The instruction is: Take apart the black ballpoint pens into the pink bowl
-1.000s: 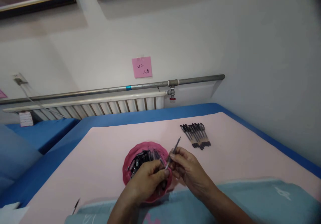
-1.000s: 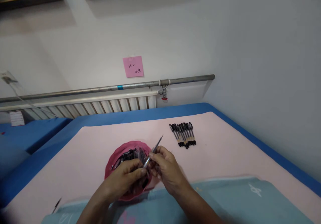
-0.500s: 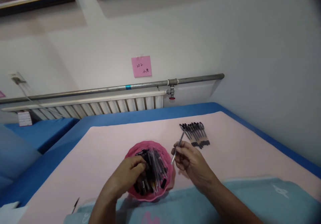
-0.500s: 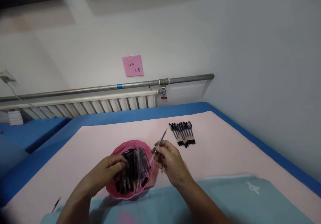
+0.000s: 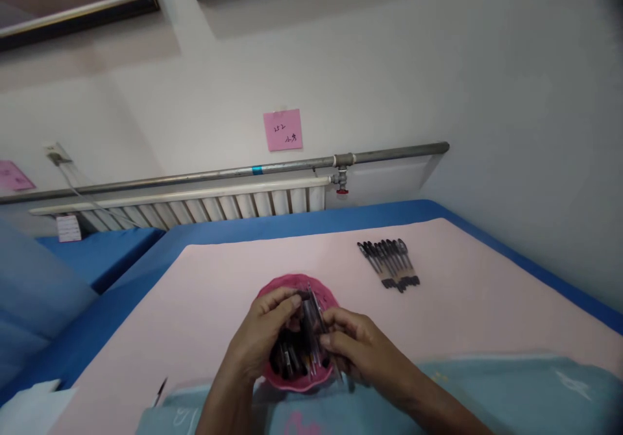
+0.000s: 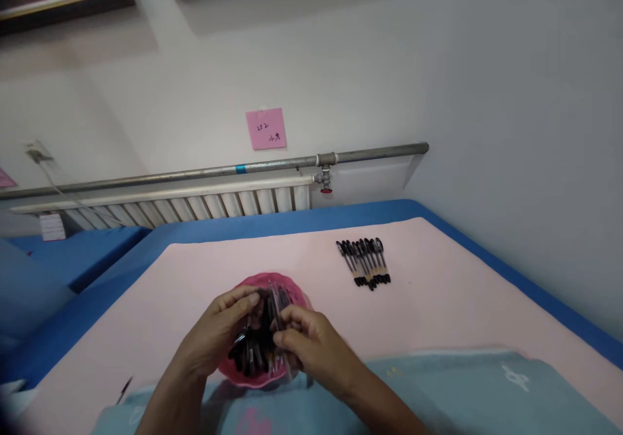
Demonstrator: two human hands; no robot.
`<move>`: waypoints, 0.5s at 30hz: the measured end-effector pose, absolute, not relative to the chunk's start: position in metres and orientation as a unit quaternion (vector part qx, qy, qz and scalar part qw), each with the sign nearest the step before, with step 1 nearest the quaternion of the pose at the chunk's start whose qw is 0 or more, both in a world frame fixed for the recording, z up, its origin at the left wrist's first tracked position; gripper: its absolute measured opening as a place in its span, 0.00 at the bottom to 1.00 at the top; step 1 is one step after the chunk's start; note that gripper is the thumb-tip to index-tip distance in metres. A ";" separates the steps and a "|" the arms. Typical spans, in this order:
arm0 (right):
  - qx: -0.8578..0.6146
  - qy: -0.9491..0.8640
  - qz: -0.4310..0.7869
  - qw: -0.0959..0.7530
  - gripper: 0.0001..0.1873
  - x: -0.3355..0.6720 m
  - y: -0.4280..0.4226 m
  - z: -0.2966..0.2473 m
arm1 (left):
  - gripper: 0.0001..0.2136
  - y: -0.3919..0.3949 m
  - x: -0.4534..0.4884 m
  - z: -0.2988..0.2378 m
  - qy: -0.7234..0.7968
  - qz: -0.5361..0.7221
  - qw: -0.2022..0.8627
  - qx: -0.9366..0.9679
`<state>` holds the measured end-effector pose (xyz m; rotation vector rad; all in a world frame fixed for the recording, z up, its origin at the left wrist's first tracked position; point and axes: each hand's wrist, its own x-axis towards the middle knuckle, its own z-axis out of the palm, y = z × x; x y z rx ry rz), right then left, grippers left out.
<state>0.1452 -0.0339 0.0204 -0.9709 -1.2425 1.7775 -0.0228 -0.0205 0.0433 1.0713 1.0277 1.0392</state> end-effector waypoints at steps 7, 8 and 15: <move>-0.374 -0.528 0.676 0.354 0.02 0.144 -0.036 0.019 | 0.11 -0.020 -0.015 0.038 0.443 0.500 0.642 0.376; -0.377 -0.532 0.672 0.352 0.02 0.143 -0.037 0.020 | 0.11 -0.019 -0.015 0.037 0.443 0.502 0.640 0.377; -0.382 -0.570 0.651 0.324 0.03 0.143 -0.038 0.022 | 0.09 -0.017 -0.011 0.035 0.435 0.516 0.634 0.377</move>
